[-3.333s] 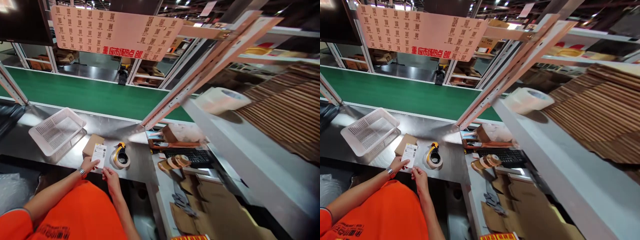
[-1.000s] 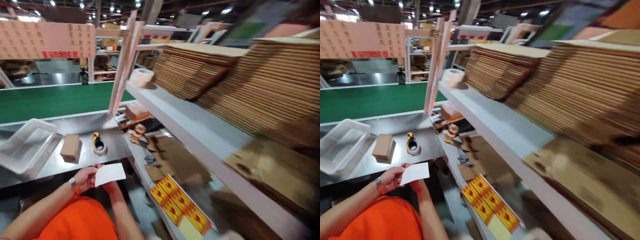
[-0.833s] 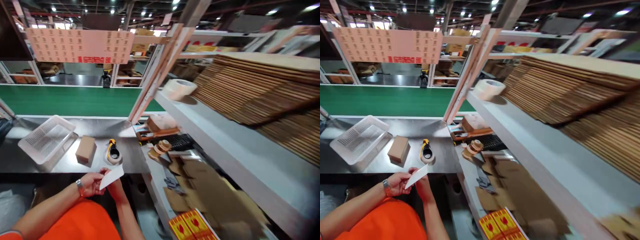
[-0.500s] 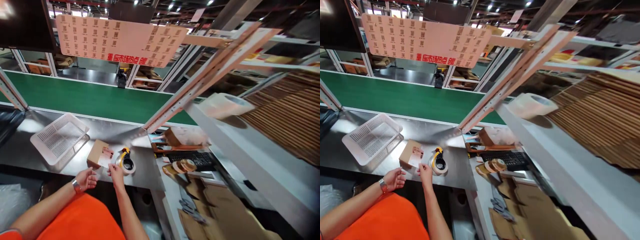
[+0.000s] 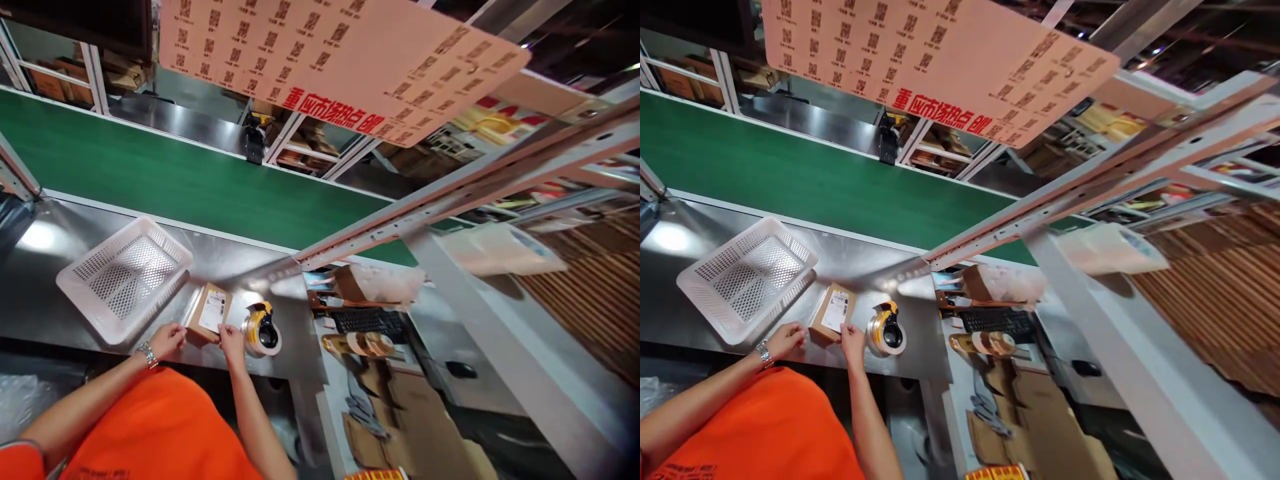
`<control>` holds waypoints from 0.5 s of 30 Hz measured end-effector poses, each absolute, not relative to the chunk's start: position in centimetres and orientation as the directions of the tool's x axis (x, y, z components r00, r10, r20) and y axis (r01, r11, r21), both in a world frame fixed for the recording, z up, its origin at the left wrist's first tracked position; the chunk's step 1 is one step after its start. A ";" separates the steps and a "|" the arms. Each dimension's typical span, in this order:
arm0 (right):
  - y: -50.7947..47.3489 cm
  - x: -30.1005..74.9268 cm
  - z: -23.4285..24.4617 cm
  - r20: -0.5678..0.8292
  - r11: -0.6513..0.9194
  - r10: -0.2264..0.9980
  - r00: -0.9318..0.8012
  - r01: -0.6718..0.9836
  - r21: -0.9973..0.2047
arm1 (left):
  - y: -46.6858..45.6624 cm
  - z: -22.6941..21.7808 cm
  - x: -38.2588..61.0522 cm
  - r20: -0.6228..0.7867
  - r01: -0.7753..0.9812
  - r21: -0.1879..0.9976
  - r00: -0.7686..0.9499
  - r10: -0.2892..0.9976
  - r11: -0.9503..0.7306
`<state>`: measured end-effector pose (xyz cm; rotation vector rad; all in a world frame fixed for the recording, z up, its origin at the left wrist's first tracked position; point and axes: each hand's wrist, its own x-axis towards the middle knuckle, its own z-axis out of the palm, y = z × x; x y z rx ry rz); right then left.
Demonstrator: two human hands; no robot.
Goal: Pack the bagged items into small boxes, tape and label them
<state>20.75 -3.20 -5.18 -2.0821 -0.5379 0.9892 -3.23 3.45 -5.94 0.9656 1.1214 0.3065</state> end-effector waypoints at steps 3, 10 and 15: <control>-3.0 20.9 -4.8 -0.485 -0.714 0.596 0.639 0.146 -0.685 | 4.2 -5.7 -3.4 -0.508 0.350 0.859 0.488 0.710 0.373; -2.0 21.1 -3.3 -0.494 -0.814 0.567 0.659 0.356 -0.459 | 5.4 -5.4 -3.5 -0.394 0.398 0.905 0.652 0.648 0.150; -1.0 21.6 -2.5 -0.485 -0.828 0.559 0.672 0.474 -0.299 | 6.2 -5.6 -4.3 -0.425 0.433 0.890 0.679 0.599 0.141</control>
